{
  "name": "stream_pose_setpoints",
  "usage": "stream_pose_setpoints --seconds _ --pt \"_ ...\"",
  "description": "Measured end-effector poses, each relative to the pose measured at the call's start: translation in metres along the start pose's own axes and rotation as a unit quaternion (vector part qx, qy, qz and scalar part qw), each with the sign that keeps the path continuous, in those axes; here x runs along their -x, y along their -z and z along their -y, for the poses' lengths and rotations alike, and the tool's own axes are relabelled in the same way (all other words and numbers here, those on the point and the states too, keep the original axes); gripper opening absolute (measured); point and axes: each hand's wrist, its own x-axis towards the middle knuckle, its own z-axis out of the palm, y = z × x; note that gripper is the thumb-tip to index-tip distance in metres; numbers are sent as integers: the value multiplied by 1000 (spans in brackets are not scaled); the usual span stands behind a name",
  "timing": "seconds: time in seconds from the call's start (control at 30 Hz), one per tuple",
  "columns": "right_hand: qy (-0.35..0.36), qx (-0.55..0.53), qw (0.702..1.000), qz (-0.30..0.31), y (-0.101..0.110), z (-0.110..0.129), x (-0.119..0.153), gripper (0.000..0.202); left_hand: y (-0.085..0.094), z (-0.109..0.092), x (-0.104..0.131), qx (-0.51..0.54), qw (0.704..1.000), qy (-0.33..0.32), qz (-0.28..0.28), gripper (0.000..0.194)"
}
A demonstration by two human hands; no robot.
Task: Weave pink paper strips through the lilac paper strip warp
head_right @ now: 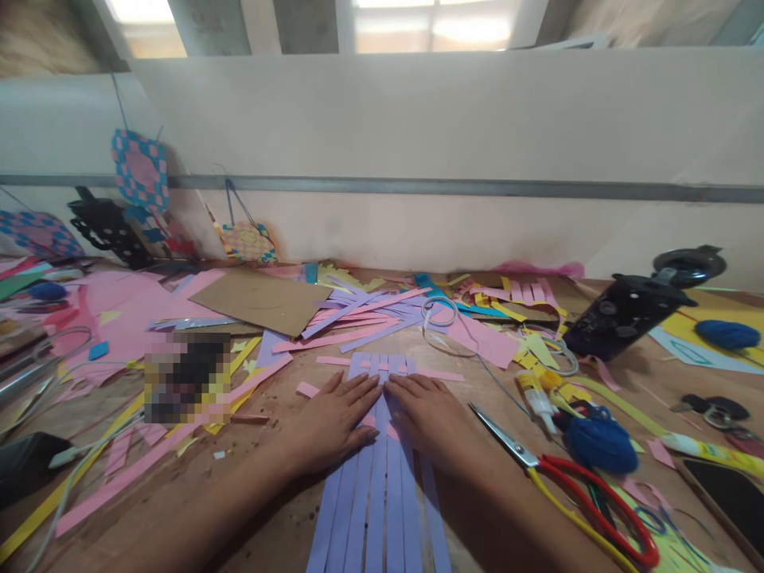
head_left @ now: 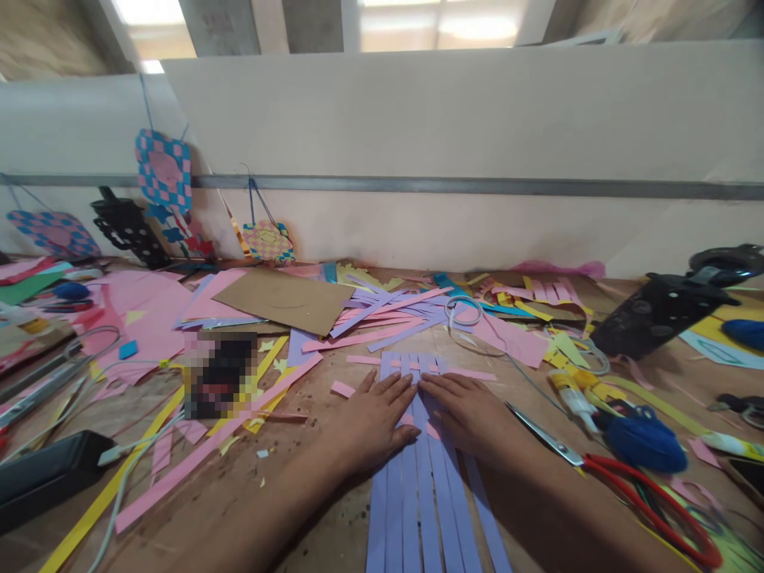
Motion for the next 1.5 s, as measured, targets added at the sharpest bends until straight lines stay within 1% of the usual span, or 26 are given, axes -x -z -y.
stream_pose_setpoints --seconds 0.17,0.23,0.3,0.43,0.53,0.63,0.87,1.03,1.33,1.5 --pt "-22 16 1000 -10 16 -17 10 49 4 -6 1 4 1000 -11 4 70" --pt "-23 20 1000 -6 23 -20 17 46 4 -11 2 9 1000 -25 5 70" --pt "-14 23 1000 3 26 -20 23 44 4 -14 2 17 999 -40 6 71" --pt "-13 34 999 18 17 -16 31 53 0 -18 2 25 998 -50 10 74" --pt "-30 32 999 24 7 -15 31 53 -3 -18 1 25 998 -48 13 74" --pt "-37 19 998 38 3 -13 31 56 -2 -20 1 31 999 -40 19 74" --pt "-68 2 996 51 8 -4 31 56 3 -23 0 49 998 -29 37 72" --pt "-70 3 996 60 10 -1 31 55 4 -24 0 52 997 -25 42 71" --pt "-70 -12 996 51 8 -2 33 56 4 -25 0 46 998 -25 35 72" --pt "-66 -8 997 47 12 -10 32 58 2 -23 0 46 998 -29 30 71"
